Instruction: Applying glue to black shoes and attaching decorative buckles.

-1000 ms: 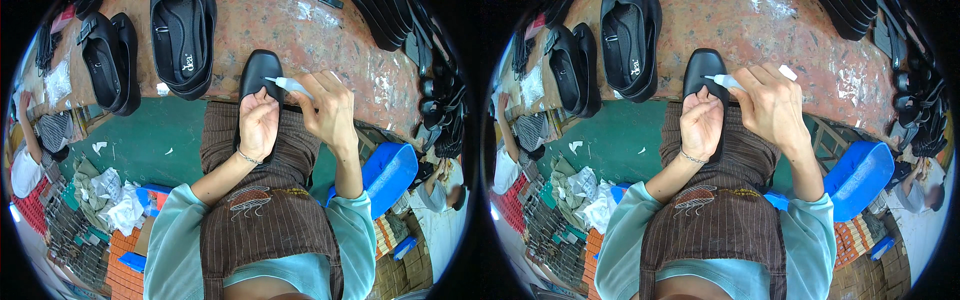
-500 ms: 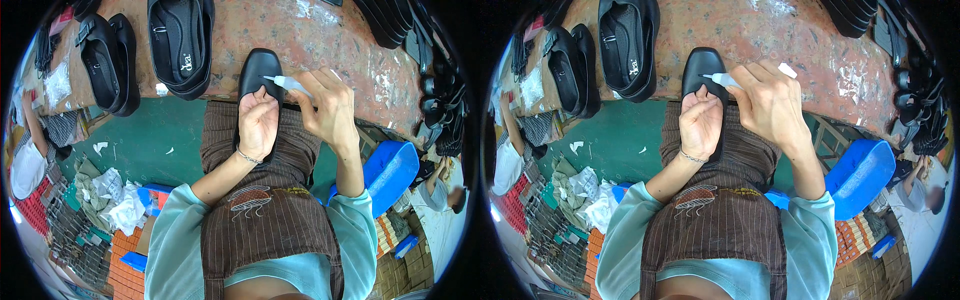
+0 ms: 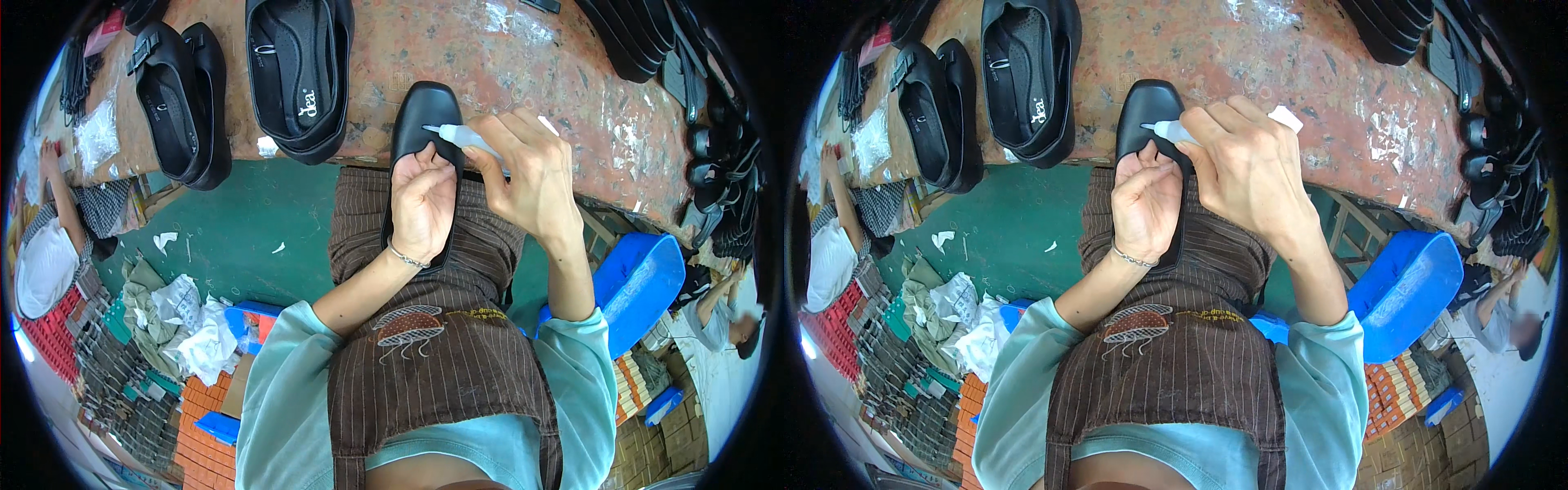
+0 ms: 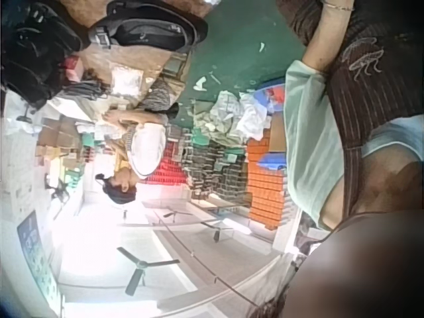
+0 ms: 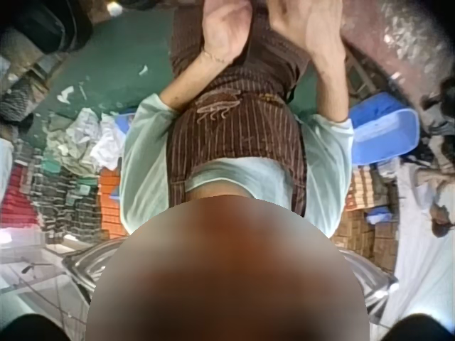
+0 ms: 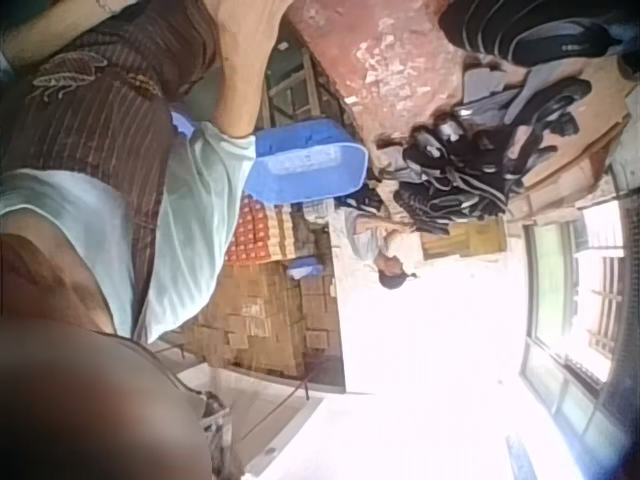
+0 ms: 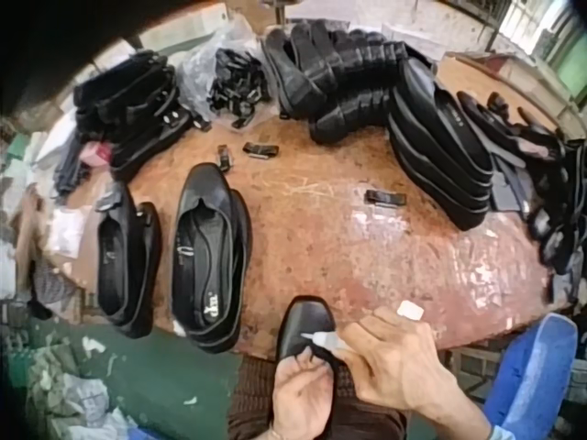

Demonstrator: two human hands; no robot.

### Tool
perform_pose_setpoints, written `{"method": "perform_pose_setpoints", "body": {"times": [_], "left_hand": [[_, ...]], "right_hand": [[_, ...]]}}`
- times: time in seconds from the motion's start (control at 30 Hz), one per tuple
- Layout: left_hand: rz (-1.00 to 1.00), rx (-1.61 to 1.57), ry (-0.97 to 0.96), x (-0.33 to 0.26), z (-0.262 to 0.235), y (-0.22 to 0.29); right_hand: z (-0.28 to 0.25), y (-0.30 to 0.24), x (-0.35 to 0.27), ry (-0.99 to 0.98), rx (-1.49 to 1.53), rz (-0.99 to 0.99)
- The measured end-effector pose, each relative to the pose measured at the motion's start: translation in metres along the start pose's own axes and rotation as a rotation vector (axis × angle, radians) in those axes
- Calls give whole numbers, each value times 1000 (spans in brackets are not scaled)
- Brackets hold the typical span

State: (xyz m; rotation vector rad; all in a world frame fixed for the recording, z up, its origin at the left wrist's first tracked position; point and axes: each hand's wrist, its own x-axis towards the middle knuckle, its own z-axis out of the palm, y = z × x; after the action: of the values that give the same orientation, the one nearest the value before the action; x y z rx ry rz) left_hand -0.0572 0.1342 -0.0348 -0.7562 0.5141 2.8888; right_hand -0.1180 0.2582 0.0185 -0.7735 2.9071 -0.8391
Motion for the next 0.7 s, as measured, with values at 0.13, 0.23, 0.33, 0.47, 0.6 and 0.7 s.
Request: {"method": "perform_pose_setpoints", "body": {"times": [0.13, 0.23, 0.33, 0.47, 0.6, 0.7], "left_hand": [[4, -41, 36, -3, -1, 0], [20, -96, -23, -2, -17, -4], [15, -139, -48, -1, -16, -4], [63, -203, -172, -1, -29, -8], [3, -183, -7, -1, -15, -6], [-26, -167, 17, 0, -21, -4]], "right_hand": [[-3, 2, -4, -24, 6, 33], [-4, 5, -8, -27, 15, 49], [-4, 14, -12, -26, 58, 76], [-4, 28, -18, 31, 438, 274], [-3, 67, -30, 296, 870, 476], [-1, 102, -28, 532, 756, 393]]}}
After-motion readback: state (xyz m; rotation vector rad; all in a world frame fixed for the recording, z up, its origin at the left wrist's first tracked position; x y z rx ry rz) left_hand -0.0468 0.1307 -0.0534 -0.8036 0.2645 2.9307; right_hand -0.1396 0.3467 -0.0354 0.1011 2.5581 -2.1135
